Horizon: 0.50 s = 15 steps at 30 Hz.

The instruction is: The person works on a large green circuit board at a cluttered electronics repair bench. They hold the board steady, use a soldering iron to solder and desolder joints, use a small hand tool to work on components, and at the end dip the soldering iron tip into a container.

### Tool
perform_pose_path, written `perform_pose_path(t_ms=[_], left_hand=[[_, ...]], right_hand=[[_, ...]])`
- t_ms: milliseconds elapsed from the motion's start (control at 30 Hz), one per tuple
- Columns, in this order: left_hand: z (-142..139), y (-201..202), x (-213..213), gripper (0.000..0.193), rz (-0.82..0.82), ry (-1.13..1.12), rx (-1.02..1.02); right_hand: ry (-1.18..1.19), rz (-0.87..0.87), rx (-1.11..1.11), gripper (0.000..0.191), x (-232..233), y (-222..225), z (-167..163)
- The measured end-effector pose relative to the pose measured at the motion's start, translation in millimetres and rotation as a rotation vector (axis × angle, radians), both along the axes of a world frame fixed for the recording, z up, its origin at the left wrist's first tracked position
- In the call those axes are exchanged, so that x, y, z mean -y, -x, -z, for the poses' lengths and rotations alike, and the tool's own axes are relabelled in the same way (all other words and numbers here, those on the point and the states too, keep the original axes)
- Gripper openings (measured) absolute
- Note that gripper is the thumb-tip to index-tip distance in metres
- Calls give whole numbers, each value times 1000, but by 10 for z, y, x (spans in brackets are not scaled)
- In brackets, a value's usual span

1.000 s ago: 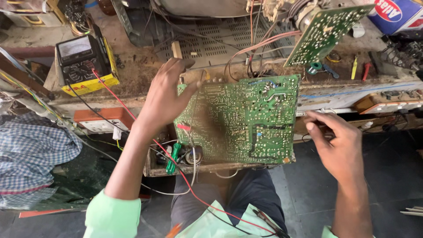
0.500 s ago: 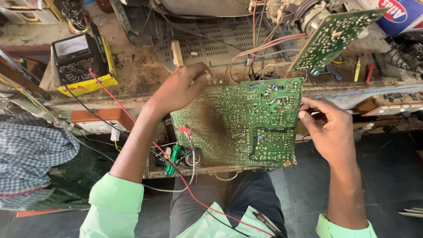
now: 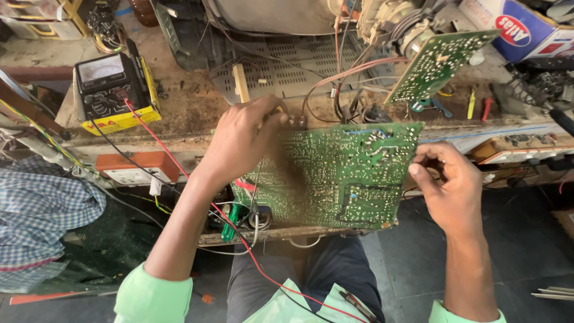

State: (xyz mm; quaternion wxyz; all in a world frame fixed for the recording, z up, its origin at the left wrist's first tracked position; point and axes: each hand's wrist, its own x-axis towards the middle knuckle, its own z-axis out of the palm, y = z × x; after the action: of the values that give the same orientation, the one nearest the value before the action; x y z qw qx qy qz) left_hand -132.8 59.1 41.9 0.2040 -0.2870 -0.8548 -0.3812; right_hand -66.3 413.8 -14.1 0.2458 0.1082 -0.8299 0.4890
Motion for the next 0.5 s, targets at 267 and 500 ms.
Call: perform_pose_path(t_ms=[267, 500], left_hand=[[-282, -487, -119, 8, -89, 89, -298], [-133, -894, -350, 32, -208, 136, -407]], right_hand=[[79, -16, -191, 21, -129, -196, -29], [113, -31, -260, 25, -251, -67, 252]])
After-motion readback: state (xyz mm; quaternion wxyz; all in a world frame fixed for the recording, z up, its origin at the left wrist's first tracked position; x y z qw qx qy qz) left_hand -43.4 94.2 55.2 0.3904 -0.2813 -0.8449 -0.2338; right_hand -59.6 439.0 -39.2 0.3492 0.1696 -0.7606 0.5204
